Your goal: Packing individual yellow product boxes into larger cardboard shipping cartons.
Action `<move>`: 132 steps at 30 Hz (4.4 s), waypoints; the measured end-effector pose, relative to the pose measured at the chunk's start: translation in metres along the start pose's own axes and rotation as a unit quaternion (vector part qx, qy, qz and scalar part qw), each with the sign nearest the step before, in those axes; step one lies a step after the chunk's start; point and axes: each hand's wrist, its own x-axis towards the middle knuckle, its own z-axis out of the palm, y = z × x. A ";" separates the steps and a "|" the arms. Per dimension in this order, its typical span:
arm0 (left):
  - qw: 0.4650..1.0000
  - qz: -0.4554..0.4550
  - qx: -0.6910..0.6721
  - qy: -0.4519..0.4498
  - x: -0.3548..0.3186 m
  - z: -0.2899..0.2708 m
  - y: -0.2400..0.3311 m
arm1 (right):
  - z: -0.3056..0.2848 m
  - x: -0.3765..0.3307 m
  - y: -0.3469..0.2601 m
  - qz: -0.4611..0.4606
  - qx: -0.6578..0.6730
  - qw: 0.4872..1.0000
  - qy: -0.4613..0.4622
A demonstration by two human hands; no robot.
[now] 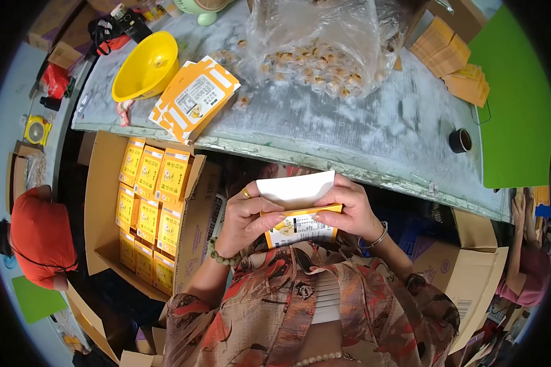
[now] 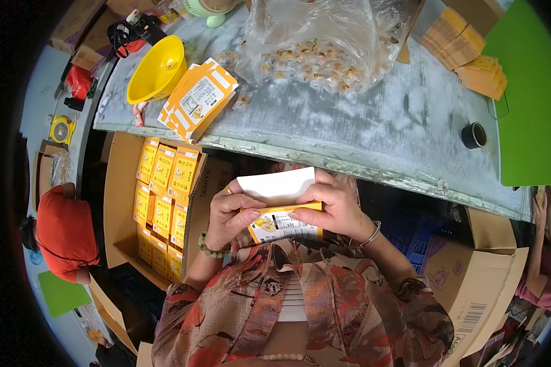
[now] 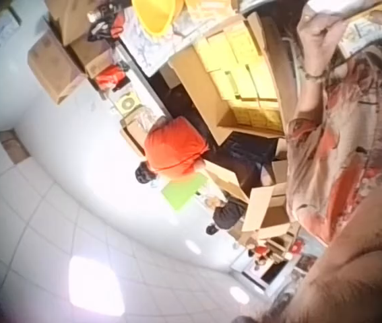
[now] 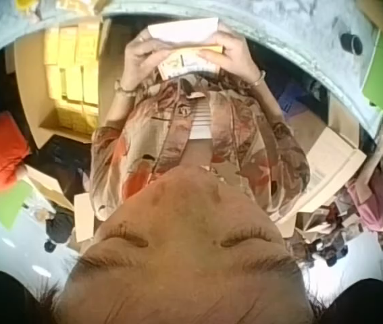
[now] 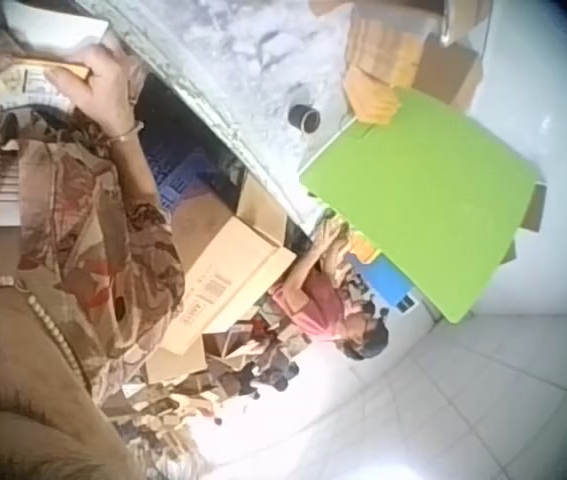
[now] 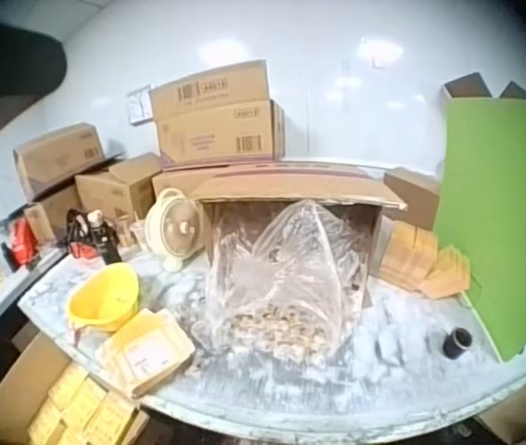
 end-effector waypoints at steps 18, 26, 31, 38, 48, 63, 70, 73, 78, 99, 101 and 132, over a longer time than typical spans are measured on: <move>0.775 -0.145 -0.550 0.276 -0.019 -0.046 -0.013 | 0.011 0.090 -0.049 -0.249 -0.195 0.945 -0.085; 0.598 -0.114 -0.399 0.685 -0.215 -0.184 -0.093 | 0.003 0.079 0.053 0.080 0.012 0.995 0.060; 0.440 -0.175 -0.351 0.808 -0.285 -0.202 -0.179 | 0.000 0.063 0.075 0.189 0.002 0.979 0.072; 0.375 -0.240 -0.338 0.829 -0.286 -0.200 -0.240 | -0.002 0.048 0.087 0.238 0.005 0.966 0.101; 0.400 -0.392 0.247 0.791 -0.206 -0.219 -0.152 | 0.012 0.189 0.054 0.082 -0.048 0.993 0.065; 0.811 -0.118 0.500 0.278 0.045 -0.120 -0.120 | 0.055 0.327 0.094 0.117 -0.446 0.887 -0.021; 0.888 0.055 0.313 0.332 0.037 -0.117 -0.104 | 0.031 0.282 0.013 0.046 -0.297 0.952 0.056; 0.852 0.103 0.372 0.354 0.029 -0.115 -0.055 | 0.002 0.234 0.012 0.028 -0.206 0.975 0.071; 0.918 -0.008 0.366 0.152 0.040 -0.093 -0.001 | -0.007 0.131 0.019 0.149 -0.046 0.987 -0.044; 0.986 -0.091 -0.004 0.139 0.023 0.004 -0.027 | -0.008 0.045 0.017 0.016 -0.065 0.946 0.317; 0.982 -0.076 -0.014 0.173 0.021 0.024 -0.021 | 0.014 0.036 0.024 0.042 -0.072 0.958 0.273; 0.939 -0.259 -0.224 0.045 -0.007 -0.033 -0.031 | -0.095 0.117 0.126 0.061 -0.349 0.899 0.258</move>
